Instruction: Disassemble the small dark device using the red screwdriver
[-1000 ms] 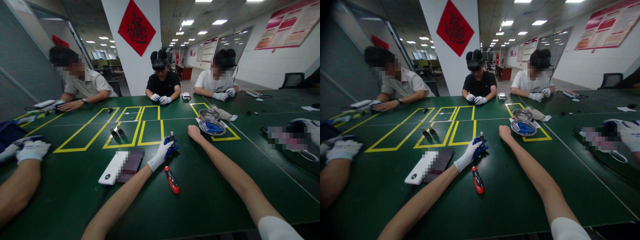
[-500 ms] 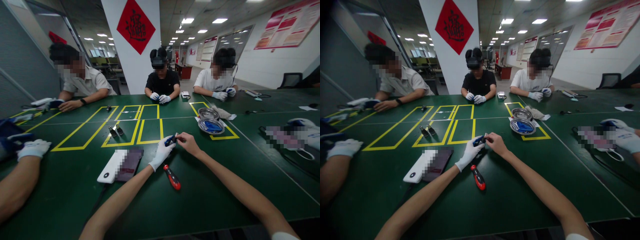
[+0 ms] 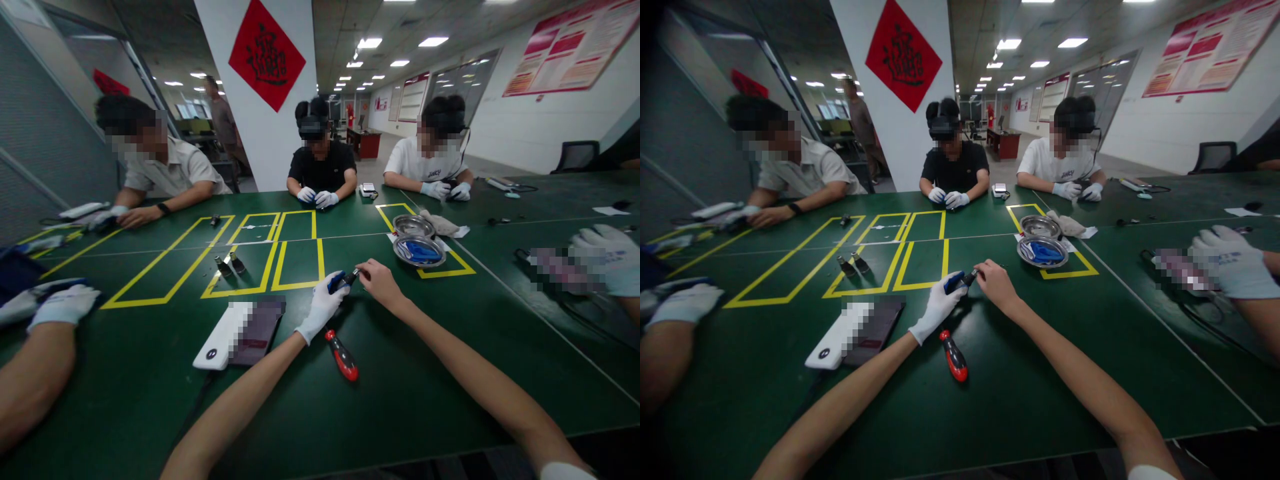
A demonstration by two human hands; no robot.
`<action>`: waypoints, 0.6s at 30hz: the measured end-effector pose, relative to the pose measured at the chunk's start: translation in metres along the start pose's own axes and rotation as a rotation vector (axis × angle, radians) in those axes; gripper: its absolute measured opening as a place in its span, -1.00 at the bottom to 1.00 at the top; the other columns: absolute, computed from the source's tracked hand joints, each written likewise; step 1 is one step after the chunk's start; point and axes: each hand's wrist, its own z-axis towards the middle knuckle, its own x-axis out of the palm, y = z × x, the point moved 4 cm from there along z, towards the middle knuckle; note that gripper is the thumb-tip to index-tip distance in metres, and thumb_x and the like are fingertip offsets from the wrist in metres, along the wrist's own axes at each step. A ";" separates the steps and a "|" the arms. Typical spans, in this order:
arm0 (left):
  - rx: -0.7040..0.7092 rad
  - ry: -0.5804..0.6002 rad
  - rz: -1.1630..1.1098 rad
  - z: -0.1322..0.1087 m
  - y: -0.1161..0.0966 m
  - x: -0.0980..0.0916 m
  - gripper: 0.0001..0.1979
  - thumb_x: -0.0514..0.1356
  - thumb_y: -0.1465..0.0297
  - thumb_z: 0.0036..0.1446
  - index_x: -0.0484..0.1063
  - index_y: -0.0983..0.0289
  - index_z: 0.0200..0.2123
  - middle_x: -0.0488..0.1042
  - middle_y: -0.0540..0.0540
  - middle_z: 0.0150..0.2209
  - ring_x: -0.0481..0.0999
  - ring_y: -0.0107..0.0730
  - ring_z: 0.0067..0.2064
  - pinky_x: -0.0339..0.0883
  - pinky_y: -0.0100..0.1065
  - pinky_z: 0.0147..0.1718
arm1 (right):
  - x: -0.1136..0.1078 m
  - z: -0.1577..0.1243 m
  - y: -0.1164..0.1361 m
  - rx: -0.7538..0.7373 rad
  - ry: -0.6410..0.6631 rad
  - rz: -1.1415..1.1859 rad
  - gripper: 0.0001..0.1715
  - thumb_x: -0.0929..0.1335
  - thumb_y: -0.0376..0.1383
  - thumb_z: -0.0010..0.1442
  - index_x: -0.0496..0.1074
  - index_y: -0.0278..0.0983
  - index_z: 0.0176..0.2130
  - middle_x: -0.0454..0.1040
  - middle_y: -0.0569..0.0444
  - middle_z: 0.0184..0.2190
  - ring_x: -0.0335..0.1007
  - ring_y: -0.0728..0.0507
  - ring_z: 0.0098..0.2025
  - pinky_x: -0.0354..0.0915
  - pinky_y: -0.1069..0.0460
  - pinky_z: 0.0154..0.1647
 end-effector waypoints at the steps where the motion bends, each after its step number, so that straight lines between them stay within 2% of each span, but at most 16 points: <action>1: -0.002 -0.001 -0.015 0.000 0.000 0.000 -0.54 0.32 0.44 -0.12 0.45 0.23 -0.05 0.49 0.15 -0.07 0.44 -0.17 -0.01 0.15 -0.10 0.13 | -0.001 0.002 -0.005 0.022 0.004 0.020 -0.69 0.28 -0.39 0.19 0.46 -0.32 -0.06 0.46 -0.02 -0.27 0.39 -0.08 -0.27 0.29 0.04 -0.13; 5: 0.002 0.037 -0.054 0.001 0.003 0.002 -0.50 0.33 0.44 -0.12 0.43 0.24 -0.02 0.48 0.16 -0.05 0.44 -0.19 0.00 0.18 -0.12 0.11 | -0.001 0.009 -0.016 0.016 0.098 0.215 -0.64 0.30 -0.38 0.15 0.45 -0.30 -0.04 0.49 0.06 -0.34 0.39 -0.04 -0.37 0.32 0.06 -0.24; 8: -0.021 0.070 -0.069 0.000 0.004 0.003 -0.49 0.33 0.43 -0.11 0.42 0.25 -0.01 0.47 0.18 -0.04 0.44 -0.18 0.00 0.19 -0.11 0.10 | 0.000 0.009 -0.020 0.006 0.188 0.357 -0.67 0.31 -0.39 0.12 0.46 -0.31 -0.08 0.52 0.06 -0.35 0.42 -0.02 -0.41 0.34 0.08 -0.32; 12: -0.054 0.130 -0.092 -0.001 0.001 0.003 -0.51 0.34 0.42 -0.11 0.43 0.26 -0.03 0.48 0.19 -0.04 0.45 -0.16 -0.01 0.19 -0.11 0.10 | 0.004 0.009 -0.027 0.064 0.299 0.491 -0.74 0.34 -0.39 0.08 0.45 -0.35 -0.16 0.52 0.06 -0.41 0.44 -0.02 -0.47 0.36 0.09 -0.40; 18: -0.168 0.217 -0.167 -0.001 0.000 0.004 -0.52 0.34 0.45 -0.13 0.43 0.30 -0.05 0.50 0.22 -0.07 0.49 -0.16 -0.08 0.26 -0.09 0.04 | 0.000 0.007 -0.029 0.164 0.448 0.769 -0.73 0.39 -0.37 0.04 0.42 -0.37 -0.19 0.53 0.02 -0.37 0.46 -0.03 -0.41 0.41 0.07 -0.36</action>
